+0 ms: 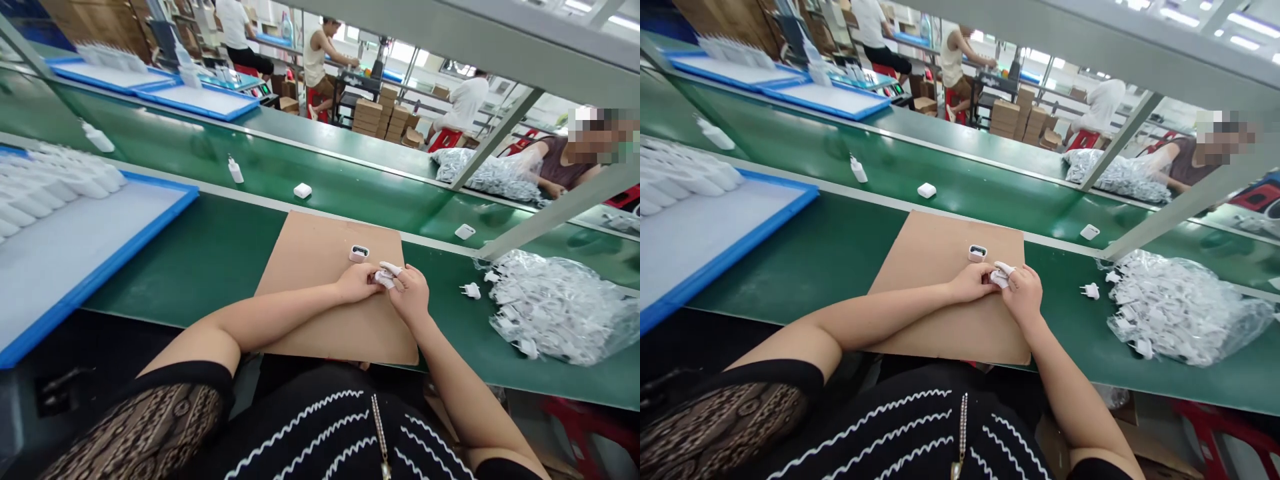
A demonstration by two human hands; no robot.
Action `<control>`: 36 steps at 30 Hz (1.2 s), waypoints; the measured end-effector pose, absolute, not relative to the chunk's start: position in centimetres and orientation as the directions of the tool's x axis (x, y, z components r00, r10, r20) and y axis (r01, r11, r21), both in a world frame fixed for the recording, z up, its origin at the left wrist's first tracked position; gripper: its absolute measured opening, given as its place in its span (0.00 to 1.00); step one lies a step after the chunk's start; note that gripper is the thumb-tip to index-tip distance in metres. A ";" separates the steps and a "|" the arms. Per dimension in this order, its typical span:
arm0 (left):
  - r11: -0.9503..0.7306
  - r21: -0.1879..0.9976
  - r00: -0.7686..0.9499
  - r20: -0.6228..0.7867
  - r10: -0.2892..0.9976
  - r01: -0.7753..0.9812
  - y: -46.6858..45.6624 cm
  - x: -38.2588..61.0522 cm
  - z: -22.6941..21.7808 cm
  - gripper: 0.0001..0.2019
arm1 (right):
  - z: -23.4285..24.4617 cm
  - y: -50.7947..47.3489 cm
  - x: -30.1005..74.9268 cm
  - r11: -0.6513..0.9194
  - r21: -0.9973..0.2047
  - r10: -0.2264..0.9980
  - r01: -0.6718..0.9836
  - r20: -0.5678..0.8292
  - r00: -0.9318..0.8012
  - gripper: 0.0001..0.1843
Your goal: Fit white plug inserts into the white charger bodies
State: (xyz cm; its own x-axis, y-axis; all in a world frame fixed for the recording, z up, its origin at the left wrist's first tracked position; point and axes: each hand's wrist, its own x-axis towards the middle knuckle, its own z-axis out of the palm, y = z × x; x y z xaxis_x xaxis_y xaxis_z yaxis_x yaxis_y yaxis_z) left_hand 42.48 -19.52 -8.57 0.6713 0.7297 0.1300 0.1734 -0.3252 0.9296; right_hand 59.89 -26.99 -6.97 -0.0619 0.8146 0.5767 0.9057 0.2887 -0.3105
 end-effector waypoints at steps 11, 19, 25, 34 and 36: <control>-0.474 0.874 0.590 0.329 0.737 0.105 -20.4 41.1 -5.4 0.16 | -7.4 -29.0 66.2 0.031 -0.572 0.732 0.819 0.571 0.372 0.34; -0.342 0.712 0.252 0.234 0.939 0.613 -4.7 38.5 -2.8 0.18 | -11.0 -30.4 73.0 -0.619 -0.382 0.549 0.687 0.415 0.725 0.28; -0.169 0.601 0.056 0.202 0.978 0.781 4.0 36.3 -4.2 0.21 | -11.1 -30.1 73.1 -0.515 -0.370 0.590 0.773 0.502 0.633 0.24; 0.015 0.619 -0.274 0.325 0.905 0.785 7.9 31.8 -7.2 0.32 | -12.9 -29.0 77.1 -0.356 -0.367 0.643 0.859 0.571 0.510 0.19; 0.126 0.667 -0.392 0.265 0.881 0.734 8.2 29.5 -7.0 0.33 | -12.8 -29.2 76.7 -0.357 -0.410 0.622 0.839 0.566 0.541 0.21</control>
State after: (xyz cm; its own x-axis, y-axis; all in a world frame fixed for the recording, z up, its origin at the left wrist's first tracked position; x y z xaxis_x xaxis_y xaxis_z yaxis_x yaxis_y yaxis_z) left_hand 29.46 8.15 -6.97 -0.3920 0.8810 0.2647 0.7343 0.1264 0.6670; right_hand 76.74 -29.19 -12.82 0.5411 0.6224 0.5656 0.8393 -0.3572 -0.4099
